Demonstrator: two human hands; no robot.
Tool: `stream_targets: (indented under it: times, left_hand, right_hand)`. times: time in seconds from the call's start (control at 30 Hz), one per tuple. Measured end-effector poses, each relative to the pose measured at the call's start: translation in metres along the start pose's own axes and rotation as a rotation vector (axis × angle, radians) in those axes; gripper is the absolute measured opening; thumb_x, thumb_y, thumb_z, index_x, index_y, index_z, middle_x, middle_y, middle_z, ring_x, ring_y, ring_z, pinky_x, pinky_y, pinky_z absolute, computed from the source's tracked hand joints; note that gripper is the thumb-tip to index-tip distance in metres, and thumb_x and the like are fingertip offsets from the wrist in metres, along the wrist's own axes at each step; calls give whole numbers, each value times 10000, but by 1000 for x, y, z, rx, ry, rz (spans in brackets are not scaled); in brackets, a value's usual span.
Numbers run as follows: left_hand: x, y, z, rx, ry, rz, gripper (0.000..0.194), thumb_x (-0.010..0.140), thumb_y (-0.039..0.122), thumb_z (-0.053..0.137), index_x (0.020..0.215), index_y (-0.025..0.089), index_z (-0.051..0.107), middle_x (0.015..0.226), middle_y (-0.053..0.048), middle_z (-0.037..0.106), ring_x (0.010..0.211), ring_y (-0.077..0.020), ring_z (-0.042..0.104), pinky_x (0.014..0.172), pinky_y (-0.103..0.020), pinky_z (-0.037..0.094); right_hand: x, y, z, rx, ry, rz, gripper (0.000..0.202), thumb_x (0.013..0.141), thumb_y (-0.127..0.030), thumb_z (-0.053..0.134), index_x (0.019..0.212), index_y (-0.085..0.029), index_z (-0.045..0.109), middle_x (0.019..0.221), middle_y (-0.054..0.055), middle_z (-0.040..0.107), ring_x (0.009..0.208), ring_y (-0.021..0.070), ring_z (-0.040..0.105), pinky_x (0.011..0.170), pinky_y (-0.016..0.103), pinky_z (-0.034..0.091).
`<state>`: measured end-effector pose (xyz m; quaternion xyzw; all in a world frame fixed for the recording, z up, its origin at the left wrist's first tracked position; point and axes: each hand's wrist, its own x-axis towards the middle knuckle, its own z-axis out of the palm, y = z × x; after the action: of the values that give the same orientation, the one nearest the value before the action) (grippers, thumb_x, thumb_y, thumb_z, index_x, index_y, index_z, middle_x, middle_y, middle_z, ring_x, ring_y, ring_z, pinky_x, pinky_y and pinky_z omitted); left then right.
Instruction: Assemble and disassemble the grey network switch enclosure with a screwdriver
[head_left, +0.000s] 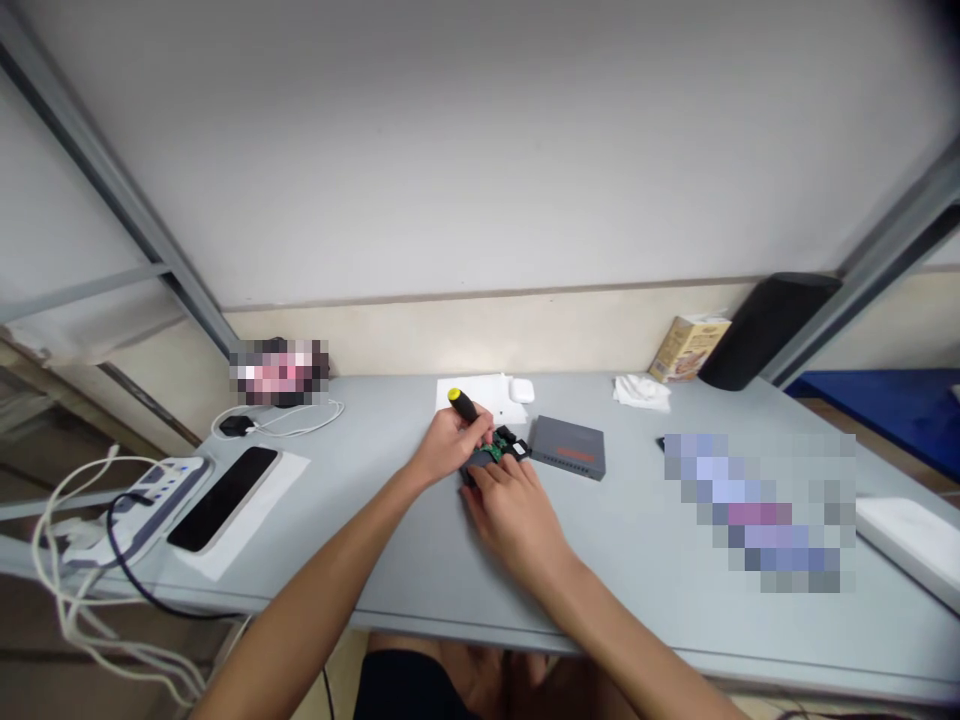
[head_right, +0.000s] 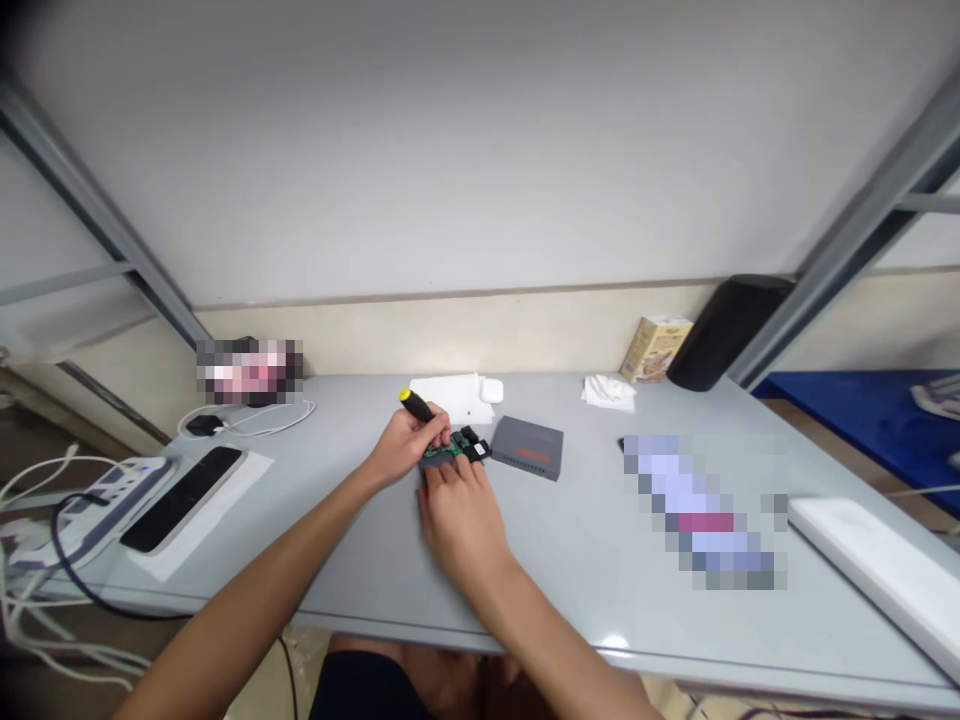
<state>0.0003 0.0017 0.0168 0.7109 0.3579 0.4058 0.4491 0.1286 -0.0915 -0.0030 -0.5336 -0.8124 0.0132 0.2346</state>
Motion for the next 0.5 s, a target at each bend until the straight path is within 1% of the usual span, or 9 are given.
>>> stream_targets:
  times: [0.1, 0.2, 0.3, 0.33, 0.37, 0.4, 0.43, 0.47, 0.5]
  left_hand:
    - [1, 0, -2, -61, -1, -26, 382, 955, 463, 602, 712, 169, 569, 685, -10, 592, 633, -121, 506, 652, -273, 427]
    - [2, 2, -4, -83, -3, -32, 384, 934, 459, 608, 684, 176, 539, 655, -1, 555, 620, -118, 477, 637, -277, 400]
    - [0, 5, -4, -93, -8, -29, 372, 934, 440, 604, 680, 184, 511, 631, 16, 510, 622, -119, 460, 649, -283, 386]
    - [-1, 6, -3, -90, -9, -26, 369, 936, 433, 604, 680, 186, 504, 629, 19, 498, 628, -120, 461, 657, -285, 385]
    - [-2, 6, -1, -83, -12, -21, 370, 940, 427, 601, 677, 188, 498, 632, 21, 490, 635, -122, 463, 663, -286, 386]
    - [-3, 7, 0, -71, -17, -15, 375, 946, 424, 595, 673, 189, 490, 637, 21, 483, 642, -124, 465, 667, -287, 386]
    - [-3, 7, 2, -58, -23, -10, 381, 956, 422, 585, 672, 190, 483, 644, 20, 478, 648, -126, 467, 669, -287, 385]
    - [-4, 6, 4, -46, -29, -9, 384, 967, 422, 572, 676, 192, 477, 648, 21, 471, 651, -127, 466, 667, -286, 382]
    - [-5, 6, 5, -37, -33, -10, 382, 978, 423, 560, 685, 193, 474, 649, 23, 464, 653, -128, 463, 666, -285, 380]
  right_hand:
    - [-2, -17, 6, 26, -24, 40, 257, 1006, -179, 523, 1076, -108, 760, 997, 196, 773, 988, 347, 665, 879, 479, 472]
    - [-5, -21, 5, 82, -9, 56, 287, 1009, -197, 515, 1125, -106, 761, 1005, 186, 764, 968, 340, 677, 869, 478, 489]
    - [-13, -15, -9, 234, 97, 73, 305, 1009, -204, 512, 1177, -153, 762, 966, 132, 748, 881, 289, 683, 818, 430, 507]
    - [-18, -14, -16, 327, 140, 83, 303, 1012, -207, 503, 1154, -176, 768, 949, 112, 743, 853, 265, 684, 798, 402, 513]
    - [-25, -17, -21, 447, 170, 92, 290, 1016, -211, 494, 1091, -193, 774, 918, 92, 736, 841, 241, 690, 784, 370, 521]
    - [-33, -23, -25, 590, 162, 94, 280, 1017, -216, 494, 1043, -210, 773, 906, 74, 739, 841, 219, 698, 772, 336, 530]
    - [-43, -33, -25, 747, 114, 101, 267, 1014, -223, 505, 1028, -223, 771, 916, 61, 752, 835, 195, 707, 770, 306, 540]
    - [-55, -48, -20, 896, 18, 129, 247, 1011, -240, 527, 1024, -235, 774, 910, 47, 763, 816, 178, 712, 755, 281, 544]
    - [-66, -67, -11, 1040, -76, 148, 217, 995, -276, 570, 965, -240, 782, 838, 31, 763, 747, 164, 708, 692, 256, 535]
